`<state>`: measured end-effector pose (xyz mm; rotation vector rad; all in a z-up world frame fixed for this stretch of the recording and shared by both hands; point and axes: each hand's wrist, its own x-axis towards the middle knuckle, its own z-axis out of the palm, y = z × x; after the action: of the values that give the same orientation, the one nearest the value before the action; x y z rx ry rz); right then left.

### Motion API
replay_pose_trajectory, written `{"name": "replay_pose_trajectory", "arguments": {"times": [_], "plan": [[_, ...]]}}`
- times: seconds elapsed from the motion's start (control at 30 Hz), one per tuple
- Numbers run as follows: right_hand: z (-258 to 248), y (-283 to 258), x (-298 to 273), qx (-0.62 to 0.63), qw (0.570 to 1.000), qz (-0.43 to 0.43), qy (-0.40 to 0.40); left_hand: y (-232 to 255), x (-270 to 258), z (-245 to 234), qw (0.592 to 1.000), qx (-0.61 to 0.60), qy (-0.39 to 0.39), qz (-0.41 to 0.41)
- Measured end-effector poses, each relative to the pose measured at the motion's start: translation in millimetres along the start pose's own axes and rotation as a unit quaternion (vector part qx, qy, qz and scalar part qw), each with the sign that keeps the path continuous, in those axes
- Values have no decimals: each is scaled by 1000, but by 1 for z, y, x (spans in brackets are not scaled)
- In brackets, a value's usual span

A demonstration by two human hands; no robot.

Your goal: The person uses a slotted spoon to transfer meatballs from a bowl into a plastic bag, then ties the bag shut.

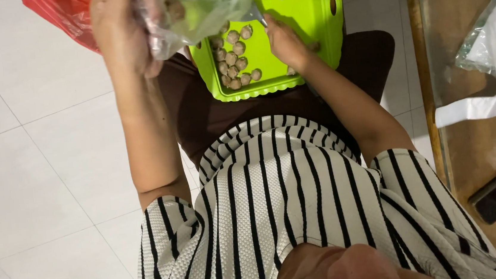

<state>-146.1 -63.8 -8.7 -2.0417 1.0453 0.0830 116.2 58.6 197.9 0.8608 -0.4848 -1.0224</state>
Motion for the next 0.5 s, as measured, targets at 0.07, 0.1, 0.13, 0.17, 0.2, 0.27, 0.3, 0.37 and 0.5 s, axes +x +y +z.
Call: {"name": "replay_pose_trajectory", "arguments": {"times": [0.07,0.1,0.13,0.17,0.2,0.27,0.3,0.37,0.5], "plan": [[-5,-2,-3,-18,1000,-7,-24,5,-2,1,998,50,49,12],[-7,-2,-6,-36,998,-14,-46,8,-3,1,990,99,96,24],[-9,-2,-9,-36,998,-13,-49,8,-4,0,990,98,98,23],[-11,-2,-12,-38,996,9,-77,9,-4,-1,991,64,111,24],[-12,-3,-15,-40,993,30,-105,10,-5,-3,991,30,124,26],[-17,-11,-26,-25,989,80,-125,11,-6,-7,990,-4,138,25],[-20,-15,-32,-8,981,130,-144,11,-6,-8,988,-36,148,22],[-16,1,-40,4,982,120,-148,13,-9,-6,988,-28,152,19],[-10,18,-54,13,974,130,-186,13,-11,-5,988,-6,151,13]]}}
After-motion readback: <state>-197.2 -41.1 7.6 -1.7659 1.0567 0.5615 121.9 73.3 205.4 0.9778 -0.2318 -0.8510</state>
